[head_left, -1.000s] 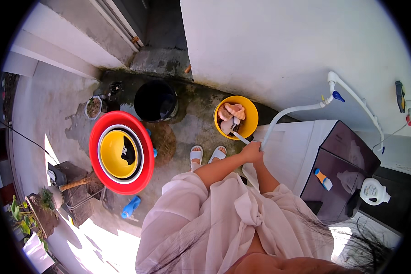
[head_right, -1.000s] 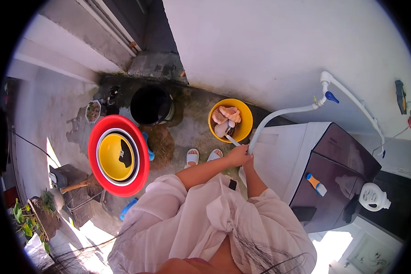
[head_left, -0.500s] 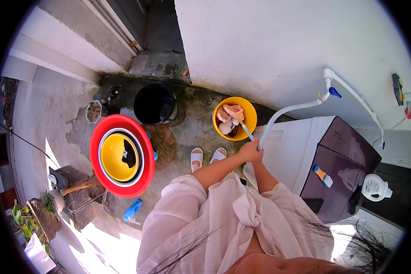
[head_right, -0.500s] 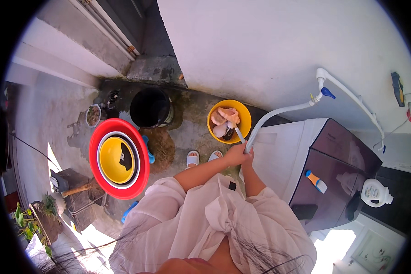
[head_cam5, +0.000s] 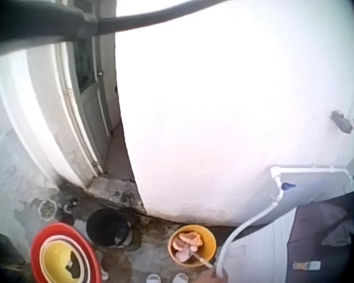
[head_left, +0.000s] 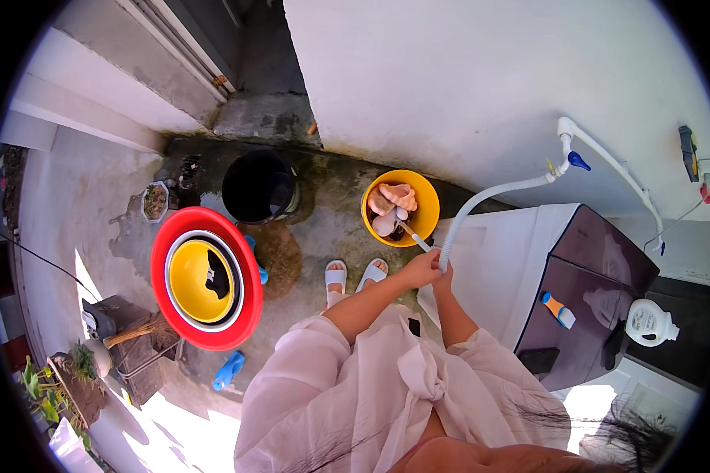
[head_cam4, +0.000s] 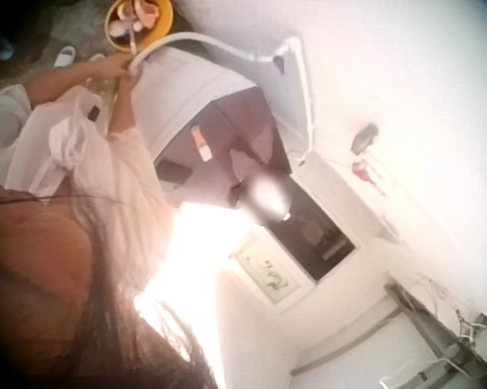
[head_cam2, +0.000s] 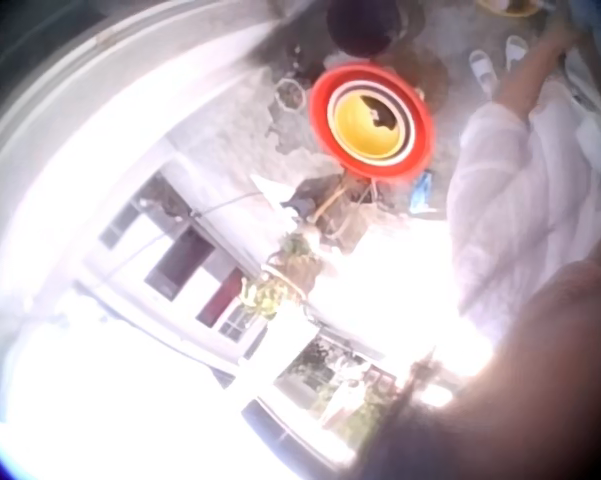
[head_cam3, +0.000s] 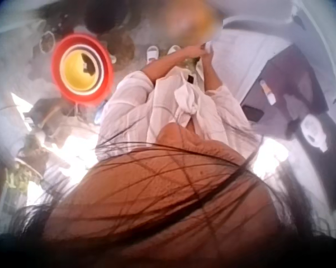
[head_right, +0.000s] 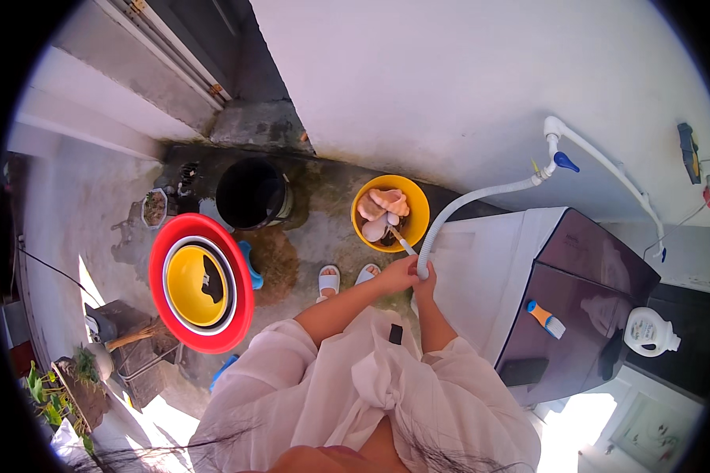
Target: The person organizes several basins, rinses a black cloth, and then washes several pairs of shoes and slippers using a hose and water in a bucket before placing them aside.
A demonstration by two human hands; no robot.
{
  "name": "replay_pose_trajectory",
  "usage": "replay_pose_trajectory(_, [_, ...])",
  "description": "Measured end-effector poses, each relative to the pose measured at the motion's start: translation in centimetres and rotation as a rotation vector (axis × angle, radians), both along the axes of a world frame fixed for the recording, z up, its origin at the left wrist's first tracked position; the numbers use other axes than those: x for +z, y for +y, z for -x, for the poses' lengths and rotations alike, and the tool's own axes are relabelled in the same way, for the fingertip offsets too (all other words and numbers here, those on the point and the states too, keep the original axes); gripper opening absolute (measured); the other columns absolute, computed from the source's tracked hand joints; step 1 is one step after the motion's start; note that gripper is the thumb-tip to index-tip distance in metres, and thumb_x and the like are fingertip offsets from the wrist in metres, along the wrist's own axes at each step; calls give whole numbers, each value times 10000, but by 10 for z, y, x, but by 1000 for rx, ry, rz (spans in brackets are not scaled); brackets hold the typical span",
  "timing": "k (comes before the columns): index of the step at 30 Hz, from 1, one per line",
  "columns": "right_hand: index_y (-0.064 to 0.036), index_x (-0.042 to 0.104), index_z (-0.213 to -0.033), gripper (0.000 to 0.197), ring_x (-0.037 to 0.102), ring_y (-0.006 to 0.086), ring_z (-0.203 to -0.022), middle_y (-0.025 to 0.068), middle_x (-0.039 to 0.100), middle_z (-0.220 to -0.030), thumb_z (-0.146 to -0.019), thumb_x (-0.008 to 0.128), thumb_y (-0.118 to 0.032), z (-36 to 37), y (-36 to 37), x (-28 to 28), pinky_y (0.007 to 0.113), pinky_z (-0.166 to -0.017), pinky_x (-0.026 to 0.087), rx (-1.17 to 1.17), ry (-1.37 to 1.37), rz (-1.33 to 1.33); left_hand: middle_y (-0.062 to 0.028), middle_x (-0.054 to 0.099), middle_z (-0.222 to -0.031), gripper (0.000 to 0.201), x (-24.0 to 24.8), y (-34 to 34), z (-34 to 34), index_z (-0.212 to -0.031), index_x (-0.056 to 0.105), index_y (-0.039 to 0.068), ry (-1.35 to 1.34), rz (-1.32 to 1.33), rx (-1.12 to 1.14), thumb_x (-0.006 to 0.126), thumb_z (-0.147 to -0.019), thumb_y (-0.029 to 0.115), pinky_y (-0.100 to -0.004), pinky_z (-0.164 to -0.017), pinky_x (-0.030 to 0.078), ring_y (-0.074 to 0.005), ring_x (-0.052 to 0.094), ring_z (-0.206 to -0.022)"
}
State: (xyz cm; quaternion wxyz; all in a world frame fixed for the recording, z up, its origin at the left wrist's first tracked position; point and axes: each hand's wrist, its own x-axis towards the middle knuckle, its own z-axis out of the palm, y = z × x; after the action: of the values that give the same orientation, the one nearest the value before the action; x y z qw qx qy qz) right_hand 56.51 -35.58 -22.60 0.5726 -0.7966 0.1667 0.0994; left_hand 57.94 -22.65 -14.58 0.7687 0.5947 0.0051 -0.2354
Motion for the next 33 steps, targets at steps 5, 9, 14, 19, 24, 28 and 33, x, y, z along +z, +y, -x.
replay_pose_trajectory(5, [-22, 562, -993, 187, 549, 94, -770, 26, 576, -891, -833, 574, -118, 2, -16, -29, 236, -640, 459, -127, 59, -13, -164, 596, -960, 295, -131, 14, 2, -1040, 549, 25, 132, -469, -7, 527, -755, 99, -376, -762, 470, -308, 586, -894])
replay_pose_trajectory(9, [7, 552, -1025, 237, 558, 115, -779, 59, 575, -926, -862, 547, -165, -17, -23, -57, 251, -694, 460, -234, 69, 6, -171, 509, -1157, 304, -227, 27, -36, -1045, 560, 46, -11, -1014, -159, 504, -754, 118, -402, -865, 412, -365, 471, -1077])
replay_pose_trajectory(14, [44, 523, -1070, 285, 574, 137, -791, 100, 584, -926, -888, 501, -174, -35, -22, -61, 247, -748, 453, -294, -20, -8, -134, 254, -1402, 468, -315, 46, -108, -1278, 421, 119, -442, -1547, -247, 481, -819, 185, -530, -1030, 164, -344, 186, -1304])
replay_pose_trajectory(19, [48, 519, -1062, 255, 580, 142, -809, 121, 588, -944, -899, 471, -143, -53, -28, -65, 259, -774, 452, -213, 26, 10, -105, 189, -1439, 440, -356, 65, -156, -1297, 409, 235, -510, -1619, -690, 433, -858, 225, -614, -963, 193, -397, 202, -1285])
replay_pose_trajectory(24, [46, 530, -1041, 233, 578, 137, -786, 124, 591, -925, -899, 468, -128, -52, -36, -79, 257, -760, 451, -229, 69, -19, -101, 156, -1449, 493, -345, 57, -193, -1285, 425, 247, -347, -1464, -1052, 534, -805, 234, -589, -889, 325, -465, 237, -1244])
replay_pose_trajectory(28, [44, 534, -1032, 259, 578, 148, -762, 115, 583, -889, -901, 443, -160, -52, -35, -73, 272, -749, 457, -203, 92, 18, -131, 233, -1403, 531, -335, 48, -203, -1196, 508, 206, -258, -1515, -987, 638, -682, 178, -549, -906, 337, -427, 358, -1189])
replay_pose_trajectory(33, [40, 539, -1026, 249, 577, 139, -737, 103, 588, -891, -889, 499, -165, -42, -19, -80, 261, -732, 457, -219, 10, 3, -109, 197, -1431, 564, -335, 53, -206, -1239, 486, 180, -273, -1510, -1107, 645, -700, 214, -605, -857, 345, -456, 365, -1169])
